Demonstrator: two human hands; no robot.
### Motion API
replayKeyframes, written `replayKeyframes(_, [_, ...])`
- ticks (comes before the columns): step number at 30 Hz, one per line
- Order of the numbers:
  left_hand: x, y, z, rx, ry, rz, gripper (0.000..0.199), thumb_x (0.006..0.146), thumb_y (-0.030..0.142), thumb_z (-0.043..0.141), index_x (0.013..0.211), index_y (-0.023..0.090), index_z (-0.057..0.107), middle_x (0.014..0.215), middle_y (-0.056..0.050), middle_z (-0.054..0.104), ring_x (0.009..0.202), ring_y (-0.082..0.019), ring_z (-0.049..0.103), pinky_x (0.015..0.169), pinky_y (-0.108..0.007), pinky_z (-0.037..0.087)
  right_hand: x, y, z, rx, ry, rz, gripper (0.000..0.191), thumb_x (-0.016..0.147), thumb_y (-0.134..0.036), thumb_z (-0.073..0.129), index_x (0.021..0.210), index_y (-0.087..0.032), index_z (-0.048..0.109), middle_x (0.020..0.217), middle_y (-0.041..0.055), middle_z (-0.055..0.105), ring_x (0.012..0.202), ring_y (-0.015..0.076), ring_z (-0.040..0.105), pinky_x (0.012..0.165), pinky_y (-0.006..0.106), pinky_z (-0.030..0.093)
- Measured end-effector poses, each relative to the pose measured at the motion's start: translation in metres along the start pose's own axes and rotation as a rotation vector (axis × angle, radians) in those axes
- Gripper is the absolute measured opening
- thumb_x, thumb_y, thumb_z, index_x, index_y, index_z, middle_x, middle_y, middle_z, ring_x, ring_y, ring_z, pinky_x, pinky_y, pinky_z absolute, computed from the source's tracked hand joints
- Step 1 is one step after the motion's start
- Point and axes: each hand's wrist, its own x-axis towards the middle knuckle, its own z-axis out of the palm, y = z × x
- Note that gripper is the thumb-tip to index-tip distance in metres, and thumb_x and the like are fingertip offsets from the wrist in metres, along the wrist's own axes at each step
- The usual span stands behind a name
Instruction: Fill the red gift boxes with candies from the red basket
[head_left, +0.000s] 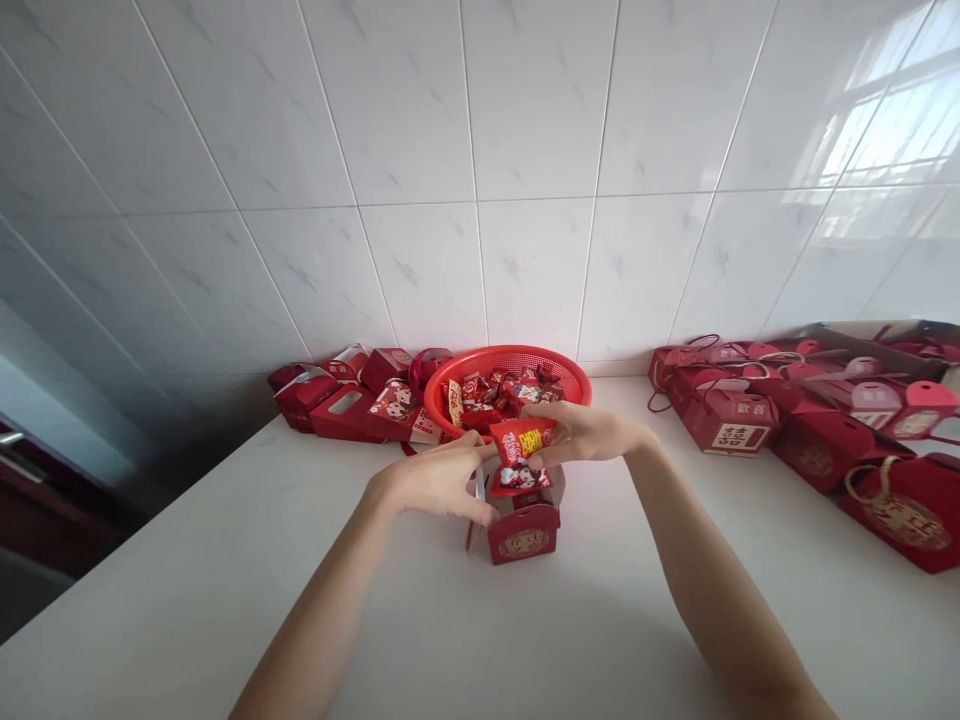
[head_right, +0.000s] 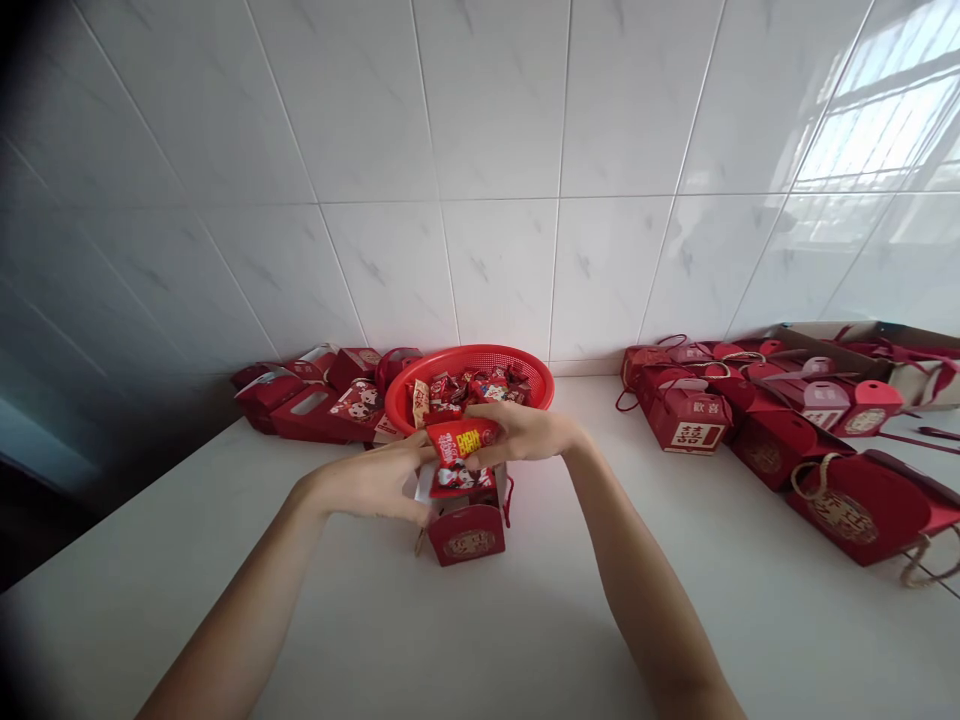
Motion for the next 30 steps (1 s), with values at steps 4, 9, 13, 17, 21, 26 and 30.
replayKeyframes(4, [-0.001, 0.003, -0.002, 0.046, -0.060, -0.056, 0.072, 0.067, 0.050, 0.075, 0.133, 0.028, 0.055, 0.117, -0.006, 0.057, 0.106, -0.028, 0.059, 0.081, -0.030, 0.049, -0.003, -0.006, 0.003, -0.341, 0.048, 0.219, 0.027, 0.082, -0.040, 0.068, 0.099, -0.020, 0.062, 0.077, 0.0011, 0.060, 0.071, 0.0178, 0.054, 0.060, 0.028, 0.040])
replayKeyframes(9, [0.001, -0.001, -0.001, 0.038, -0.076, -0.074, 0.064, 0.066, 0.049, 0.075, 0.122, 0.022, 0.060, 0.117, -0.009, 0.054, 0.108, -0.029, 0.057, 0.081, -0.030, 0.047, 0.008, -0.015, 0.018, -0.476, 0.008, 0.231, 0.021, 0.077, -0.037, 0.071, 0.086, -0.019, 0.066, 0.086, 0.0055, 0.064, 0.082, 0.0218, 0.059, 0.058, 0.027, 0.038])
replayKeyframes(13, [0.001, -0.003, 0.000, 0.019, -0.075, -0.052, 0.083, 0.064, 0.049, 0.077, 0.139, 0.029, 0.050, 0.115, -0.006, 0.053, 0.103, -0.027, 0.058, 0.078, -0.029, 0.046, 0.012, -0.014, 0.022, -0.435, -0.065, 0.276, 0.029, 0.070, -0.030, 0.076, 0.097, -0.020, 0.071, 0.093, 0.0053, 0.067, 0.084, 0.0220, 0.062, 0.057, 0.026, 0.040])
replayKeyframes(17, [0.001, 0.000, 0.000, 0.025, -0.064, -0.061, 0.081, 0.063, 0.047, 0.077, 0.138, 0.029, 0.052, 0.111, -0.004, 0.054, 0.098, -0.026, 0.059, 0.074, -0.028, 0.046, 0.016, -0.010, 0.027, -0.406, -0.088, 0.276, 0.047, 0.074, -0.019, 0.072, 0.120, -0.023, 0.065, 0.102, 0.0046, 0.070, 0.086, 0.0203, 0.064, 0.058, 0.025, 0.041])
replayKeyframes(21, [0.000, 0.002, -0.001, 0.039, -0.040, -0.054, 0.078, 0.062, 0.046, 0.079, 0.134, 0.027, 0.055, 0.107, -0.005, 0.055, 0.097, -0.027, 0.059, 0.073, -0.029, 0.047, 0.017, -0.010, 0.031, -0.478, -0.047, 0.233, 0.042, 0.076, -0.011, 0.068, 0.116, -0.021, 0.065, 0.108, 0.0046, 0.071, 0.092, 0.0205, 0.064, 0.063, 0.025, 0.040])
replayKeyframes(26, [0.000, 0.003, -0.001, 0.057, -0.060, -0.045, 0.079, 0.064, 0.046, 0.078, 0.136, 0.029, 0.053, 0.109, -0.005, 0.054, 0.100, -0.027, 0.058, 0.075, -0.029, 0.047, 0.013, -0.021, 0.033, -0.504, -0.067, 0.159, 0.031, 0.079, -0.013, 0.064, 0.109, -0.021, 0.068, 0.099, 0.0031, 0.072, 0.087, 0.0188, 0.063, 0.061, 0.025, 0.038])
replayKeyframes(30, [-0.003, 0.008, -0.003, 0.051, -0.055, -0.043, 0.085, 0.065, 0.046, 0.077, 0.143, 0.032, 0.047, 0.113, -0.004, 0.055, 0.104, -0.026, 0.057, 0.077, -0.026, 0.045, 0.012, -0.021, 0.032, -0.529, -0.241, 0.222, 0.019, 0.082, -0.023, 0.064, 0.098, -0.020, 0.072, 0.086, 0.0036, 0.071, 0.074, 0.0182, 0.061, 0.056, 0.026, 0.037])
